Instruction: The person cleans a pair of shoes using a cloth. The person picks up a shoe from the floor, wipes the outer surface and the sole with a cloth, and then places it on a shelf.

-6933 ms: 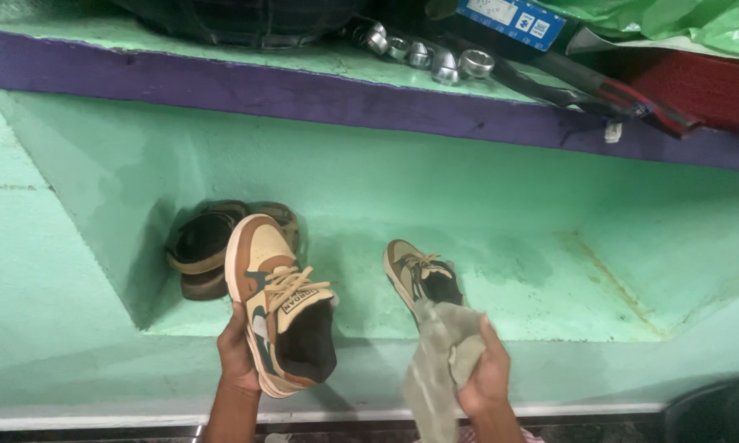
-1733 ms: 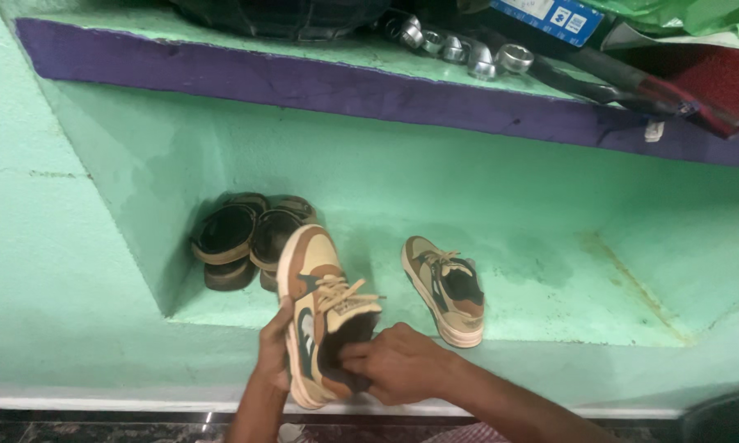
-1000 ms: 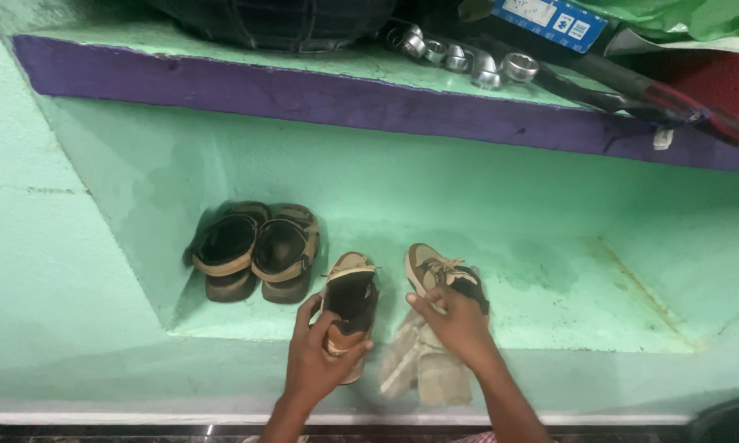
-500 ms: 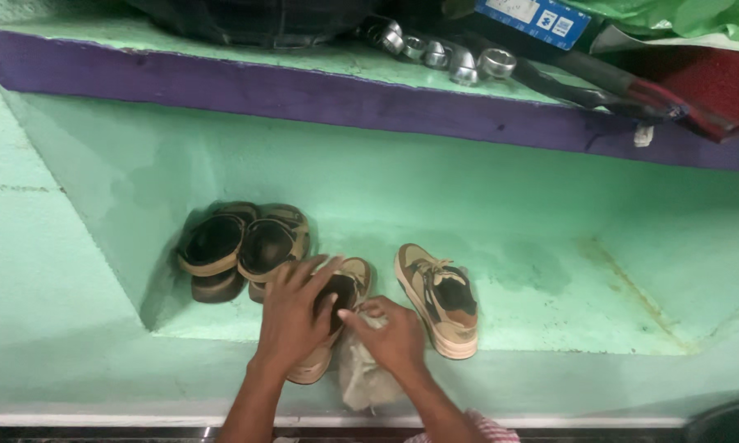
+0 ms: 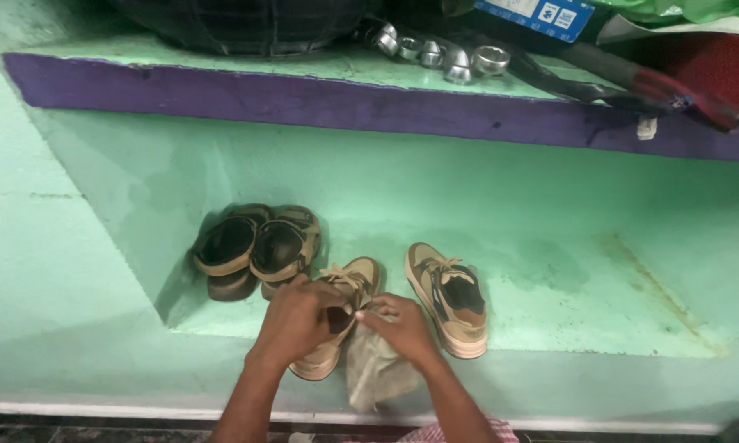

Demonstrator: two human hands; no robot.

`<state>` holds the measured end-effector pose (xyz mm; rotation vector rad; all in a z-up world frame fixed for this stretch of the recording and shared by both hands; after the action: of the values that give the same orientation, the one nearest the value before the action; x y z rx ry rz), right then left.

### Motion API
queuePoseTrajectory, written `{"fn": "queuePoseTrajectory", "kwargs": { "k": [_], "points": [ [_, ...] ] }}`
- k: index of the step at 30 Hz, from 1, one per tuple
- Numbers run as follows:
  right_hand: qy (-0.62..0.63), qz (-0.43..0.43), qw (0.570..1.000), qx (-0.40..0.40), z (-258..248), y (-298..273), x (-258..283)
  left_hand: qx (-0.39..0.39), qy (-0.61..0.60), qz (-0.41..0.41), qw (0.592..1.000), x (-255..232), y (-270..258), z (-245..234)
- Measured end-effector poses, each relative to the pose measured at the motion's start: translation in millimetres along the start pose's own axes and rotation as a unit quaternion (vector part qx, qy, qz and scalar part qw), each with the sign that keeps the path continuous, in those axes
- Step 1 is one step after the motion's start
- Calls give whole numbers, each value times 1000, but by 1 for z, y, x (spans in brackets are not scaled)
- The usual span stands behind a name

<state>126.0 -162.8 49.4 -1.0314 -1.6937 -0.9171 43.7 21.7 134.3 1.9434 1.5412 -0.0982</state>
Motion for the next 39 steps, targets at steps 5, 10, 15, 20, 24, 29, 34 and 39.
{"fn": "queuePoseTrajectory", "kwargs": {
  "k": [5, 10, 15, 20, 24, 29, 34, 39],
  "points": [
    [12, 71, 997, -18, -23, -9, -7, -108, -31, 24, 993, -3, -18, 9],
    [-58, 73, 994, -55, -35, -19, -21, -228, -11, 25, 973, 4, -28, 12],
    [-215, 1, 974, 67, -43, -26, -51, -171, 134, 28, 976, 13, -14, 21],
    [-324, 3, 940, 109, -48, -28, -76, -29, 55, -170, 984, 24, -13, 39],
    [-351, 68, 932, 54, -54, -23, -71, -117, -7, -204, 972, 4, -24, 34],
    [-226, -5, 974, -28, -56, -25, -40, -116, 53, -166, 978, -13, -12, 32],
    [-121, -28, 989, -83, -56, -23, -8, -80, 9, -237, 968, -2, 0, 46],
    [-151, 48, 983, -96, -43, -24, 15, -96, -9, -315, 944, 21, 2, 59]
  ]
}}
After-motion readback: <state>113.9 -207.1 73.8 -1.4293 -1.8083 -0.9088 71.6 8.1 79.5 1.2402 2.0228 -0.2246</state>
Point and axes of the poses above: each hand's wrist, its own y-axis towards the middle knuckle, its own z-axis out of the palm, x = y × z, the point moved 3 cm from there along y, towards the middle knuckle
